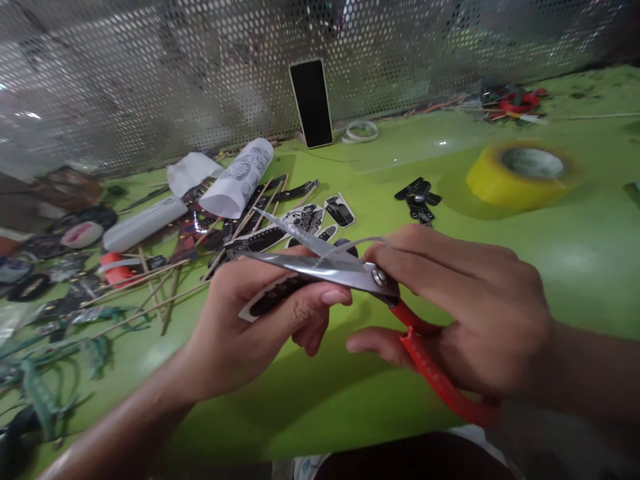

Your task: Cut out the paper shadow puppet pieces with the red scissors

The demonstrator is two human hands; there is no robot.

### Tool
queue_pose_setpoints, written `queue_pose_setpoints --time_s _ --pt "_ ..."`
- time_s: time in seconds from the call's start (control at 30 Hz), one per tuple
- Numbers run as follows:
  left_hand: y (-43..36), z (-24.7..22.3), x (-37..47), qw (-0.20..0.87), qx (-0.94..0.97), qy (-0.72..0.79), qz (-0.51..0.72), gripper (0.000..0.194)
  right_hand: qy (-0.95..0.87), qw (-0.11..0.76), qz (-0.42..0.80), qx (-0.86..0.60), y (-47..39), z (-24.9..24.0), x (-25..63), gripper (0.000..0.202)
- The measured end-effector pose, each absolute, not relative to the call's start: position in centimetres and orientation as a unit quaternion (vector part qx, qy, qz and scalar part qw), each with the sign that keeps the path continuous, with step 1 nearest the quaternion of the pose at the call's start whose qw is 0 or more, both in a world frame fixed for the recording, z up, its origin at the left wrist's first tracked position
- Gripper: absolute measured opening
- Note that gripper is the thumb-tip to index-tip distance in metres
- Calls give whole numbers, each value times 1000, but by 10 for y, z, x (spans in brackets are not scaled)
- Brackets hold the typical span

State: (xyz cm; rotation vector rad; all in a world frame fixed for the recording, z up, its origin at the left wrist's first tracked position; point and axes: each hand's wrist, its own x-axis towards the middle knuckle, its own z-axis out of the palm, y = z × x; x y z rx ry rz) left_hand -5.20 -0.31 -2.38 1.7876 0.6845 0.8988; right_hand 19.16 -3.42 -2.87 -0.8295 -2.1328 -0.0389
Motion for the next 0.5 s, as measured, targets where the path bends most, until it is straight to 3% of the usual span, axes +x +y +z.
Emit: queue_pose_setpoints --time_s 0.17,0.33,0.5 --pt "-2 -22 -55 515 724 289 357 28 -842 374 1 -389 -40 -19 192 33" --pt "-3 -18 -53 536 705 309 345 24 -813 398 45 -422 -37 -12 195 23" --pt "0 -10 -48 500 737 323 321 40 -771 425 164 -445 -27 -11 196 12"
